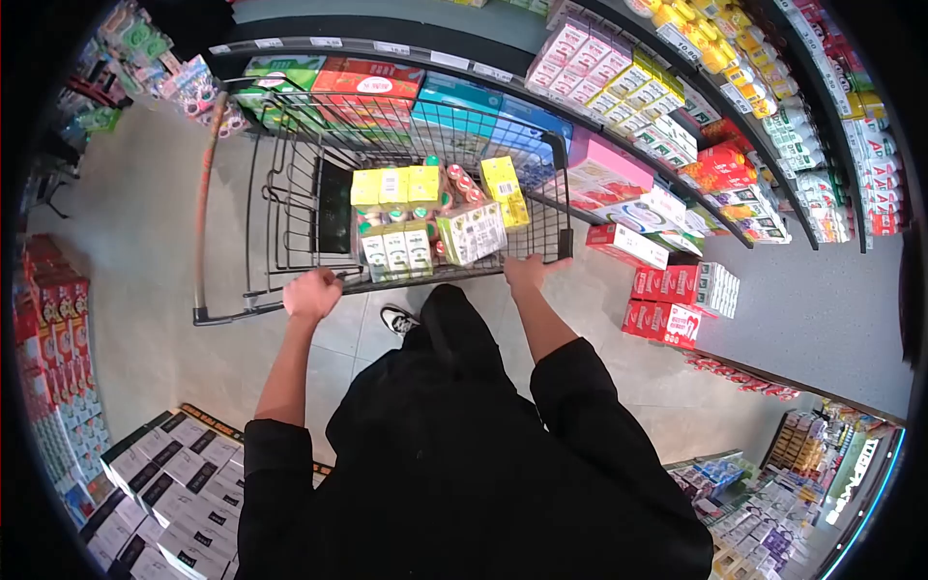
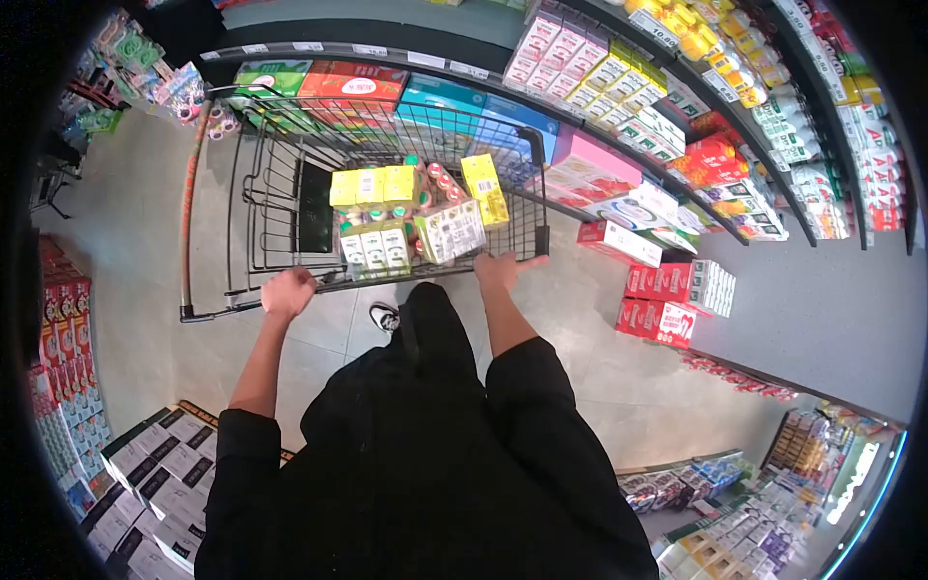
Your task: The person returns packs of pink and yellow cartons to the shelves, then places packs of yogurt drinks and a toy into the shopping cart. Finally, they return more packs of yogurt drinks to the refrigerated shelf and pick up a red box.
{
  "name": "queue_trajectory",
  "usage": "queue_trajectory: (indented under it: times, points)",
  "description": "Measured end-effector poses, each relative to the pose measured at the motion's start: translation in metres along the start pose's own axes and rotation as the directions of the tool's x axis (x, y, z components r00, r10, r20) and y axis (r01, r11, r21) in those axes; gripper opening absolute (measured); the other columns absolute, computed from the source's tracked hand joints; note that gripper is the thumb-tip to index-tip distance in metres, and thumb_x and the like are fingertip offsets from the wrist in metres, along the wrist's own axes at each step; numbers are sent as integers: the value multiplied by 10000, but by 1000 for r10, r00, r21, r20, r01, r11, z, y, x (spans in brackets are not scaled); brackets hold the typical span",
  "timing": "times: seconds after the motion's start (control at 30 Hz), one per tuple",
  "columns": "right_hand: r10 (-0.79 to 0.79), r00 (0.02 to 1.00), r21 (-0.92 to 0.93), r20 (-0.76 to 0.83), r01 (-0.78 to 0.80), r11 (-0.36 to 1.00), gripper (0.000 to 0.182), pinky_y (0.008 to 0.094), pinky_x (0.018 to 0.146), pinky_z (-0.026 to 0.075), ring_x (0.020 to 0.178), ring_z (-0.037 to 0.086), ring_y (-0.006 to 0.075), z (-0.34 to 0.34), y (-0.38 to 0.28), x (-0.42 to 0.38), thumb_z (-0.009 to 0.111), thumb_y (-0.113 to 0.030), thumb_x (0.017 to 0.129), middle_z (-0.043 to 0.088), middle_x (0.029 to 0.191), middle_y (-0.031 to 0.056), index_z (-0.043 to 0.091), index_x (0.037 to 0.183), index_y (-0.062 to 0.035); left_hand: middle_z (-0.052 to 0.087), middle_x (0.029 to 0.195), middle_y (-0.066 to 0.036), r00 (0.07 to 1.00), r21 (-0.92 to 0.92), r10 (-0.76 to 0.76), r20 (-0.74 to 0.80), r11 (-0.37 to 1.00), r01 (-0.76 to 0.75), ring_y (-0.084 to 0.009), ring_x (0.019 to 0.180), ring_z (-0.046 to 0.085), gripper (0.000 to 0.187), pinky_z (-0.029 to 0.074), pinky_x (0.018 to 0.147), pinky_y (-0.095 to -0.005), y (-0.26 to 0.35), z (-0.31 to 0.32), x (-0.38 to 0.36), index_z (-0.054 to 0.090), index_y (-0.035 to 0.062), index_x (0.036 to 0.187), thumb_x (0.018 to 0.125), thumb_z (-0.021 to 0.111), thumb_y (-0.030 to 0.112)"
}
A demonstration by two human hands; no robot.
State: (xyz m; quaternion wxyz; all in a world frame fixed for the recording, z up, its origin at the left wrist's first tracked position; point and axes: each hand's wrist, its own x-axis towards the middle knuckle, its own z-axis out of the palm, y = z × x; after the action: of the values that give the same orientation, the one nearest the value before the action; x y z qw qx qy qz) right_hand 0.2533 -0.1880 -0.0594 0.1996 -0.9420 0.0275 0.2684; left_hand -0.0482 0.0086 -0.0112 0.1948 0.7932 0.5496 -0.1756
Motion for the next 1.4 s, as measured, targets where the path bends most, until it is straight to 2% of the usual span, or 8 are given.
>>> queue_trajectory:
  times: [0.6,0.67,0.8,0.9,0.97,1.1,1.17,1.4]
  points:
    - [-7,1000,-184,22,10,983,528,391,951,436,1007,567,448,-5,-11,-8,603,-252,744,-301,1340,378,476,1147,64,677,849,-119,998,24,-16,-54,1000,18,-299,827,646,250,509,727,-389,5,-4,2,705,181,855,740,519,303]
    - [-49,998,-187,-37,41,981,543,385,906,478,946,609,411,2,-4,-3,625,-279,727,-252,1380,357,499,1135,57,678,858,-119,998,26,-11,-55,1000,12,-297,838,646,261,508,736,-387,4,-3,3,705,183,874,738,519,306]
    - [-55,998,-223,-30,47,974,555,376,919,472,954,608,412,0,-3,-2,611,-285,732,-247,1360,388,489,1156,51,679,911,-113,999,30,-38,-14,999,38,-287,878,643,282,505,769,-376,8,-12,3,706,190,902,727,511,297]
    - [-22,998,-218,65,36,975,619,374,1016,379,1076,528,460,-16,-15,-15,574,-273,743,-212,1337,439,426,1215,100,675,963,-110,998,18,-59,25,998,58,-281,918,637,300,501,796,-366,9,-16,4,707,190,918,713,504,272]
    - [-38,995,-261,93,61,963,604,385,1008,385,1075,535,449,-7,-9,-1,561,-265,743,-41,1351,472,438,1201,109,671,986,-107,997,21,-59,45,998,58,-279,937,633,309,498,807,-362,10,-17,5,707,191,928,708,501,263]
    - [-69,993,-275,98,94,957,574,371,932,459,996,596,397,9,1,17,567,-253,740,-55,1386,420,448,1189,85,666,1015,-102,995,24,-75,59,997,74,-279,957,628,323,494,819,-358,10,-22,5,705,200,948,707,498,255]
    - [-82,987,-300,138,121,946,576,374,921,464,1003,591,402,-1,-6,5,563,-259,746,140,1358,429,446,1184,96,667,1011,-101,996,24,-79,52,997,77,-278,954,629,316,495,816,-357,10,-21,5,706,199,939,707,499,254]
    - [-169,971,-281,169,212,936,518,395,936,436,1127,503,402,-4,-4,-4,555,-272,755,330,1319,357,517,1141,72,670,974,-122,998,-5,-57,2,998,57,-284,924,635,292,502,790,-368,7,-20,5,709,177,892,685,517,253]
